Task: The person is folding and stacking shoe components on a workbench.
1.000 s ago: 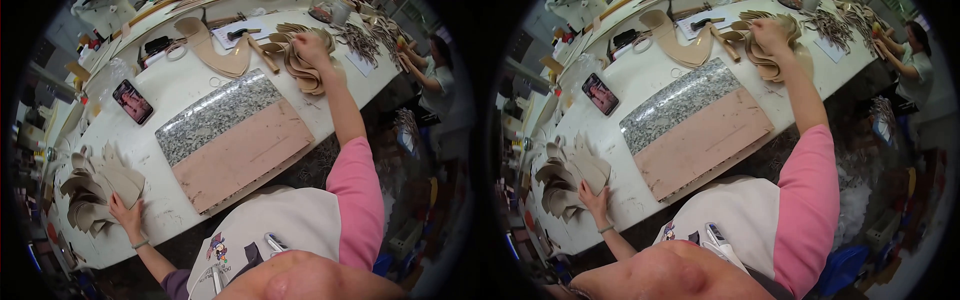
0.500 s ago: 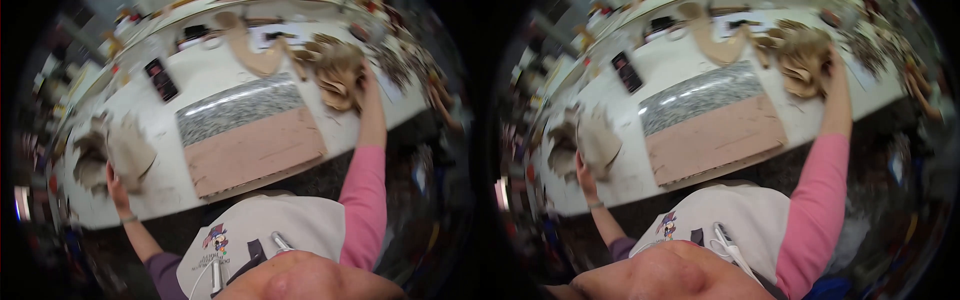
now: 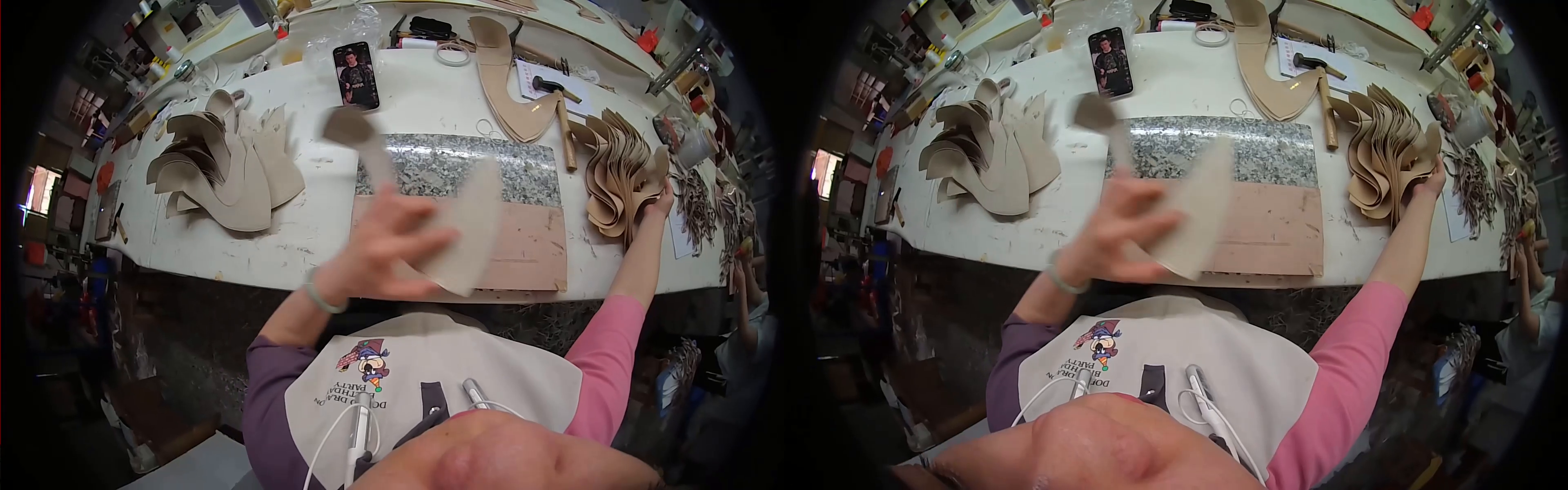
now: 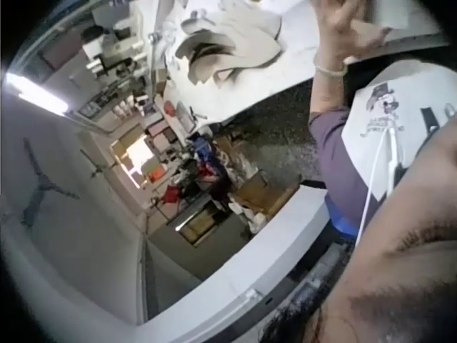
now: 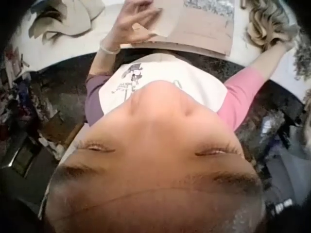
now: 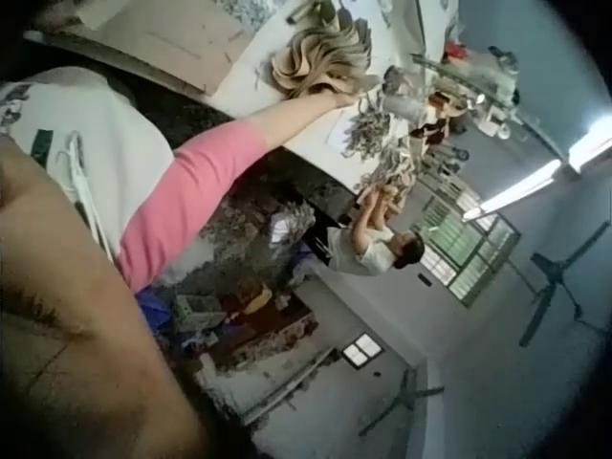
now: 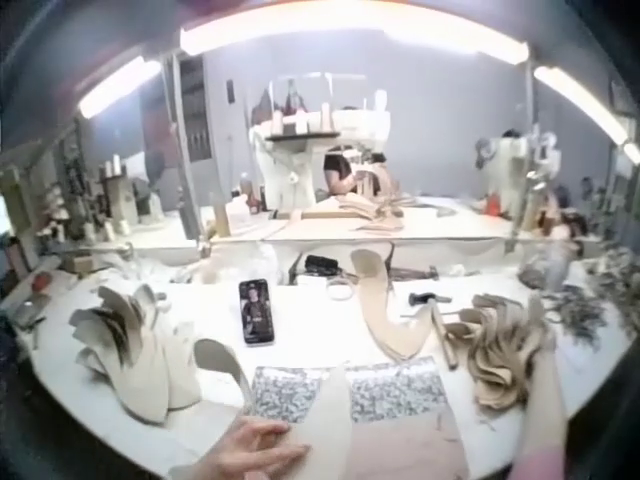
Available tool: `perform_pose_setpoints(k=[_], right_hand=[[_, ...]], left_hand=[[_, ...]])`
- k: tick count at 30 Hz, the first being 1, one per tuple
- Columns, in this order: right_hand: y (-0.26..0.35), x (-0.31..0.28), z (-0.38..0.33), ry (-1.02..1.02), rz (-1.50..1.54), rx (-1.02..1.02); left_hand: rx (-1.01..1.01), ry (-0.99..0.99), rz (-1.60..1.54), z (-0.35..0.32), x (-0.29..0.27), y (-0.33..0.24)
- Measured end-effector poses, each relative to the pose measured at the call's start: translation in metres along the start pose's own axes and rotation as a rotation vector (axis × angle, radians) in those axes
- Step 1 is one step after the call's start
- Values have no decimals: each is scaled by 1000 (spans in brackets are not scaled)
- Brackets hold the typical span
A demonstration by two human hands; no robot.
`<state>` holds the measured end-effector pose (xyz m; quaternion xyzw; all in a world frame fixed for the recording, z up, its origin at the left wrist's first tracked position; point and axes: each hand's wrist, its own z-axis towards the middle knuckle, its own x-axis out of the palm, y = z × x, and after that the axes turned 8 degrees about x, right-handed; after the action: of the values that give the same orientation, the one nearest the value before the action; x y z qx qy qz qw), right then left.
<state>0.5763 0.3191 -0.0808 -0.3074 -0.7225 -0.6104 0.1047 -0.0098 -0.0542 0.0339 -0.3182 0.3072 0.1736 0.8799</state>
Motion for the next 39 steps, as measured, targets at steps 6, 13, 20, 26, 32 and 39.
perform_pose_setpoints(k=[6,13,20,26,32,39], right_hand=[[36,-8,4,-279,-256,-120],[-5,159,-160,69,-449,-695],[-88,240,-290,539,-795,-450],[-110,232,-281,699,-602,-215],[-108,238,-288,615,-337,-50],[-80,253,-261,12,-504,-616]], left_hand=[[81,249,11,-3,67,-12],[-153,169,-427,26,62,15],[-525,-297,-1153,129,110,73],[-434,-448,-1291,138,126,86],[-463,-522,-1177,145,125,73],[-555,-737,-1480,124,117,89]])
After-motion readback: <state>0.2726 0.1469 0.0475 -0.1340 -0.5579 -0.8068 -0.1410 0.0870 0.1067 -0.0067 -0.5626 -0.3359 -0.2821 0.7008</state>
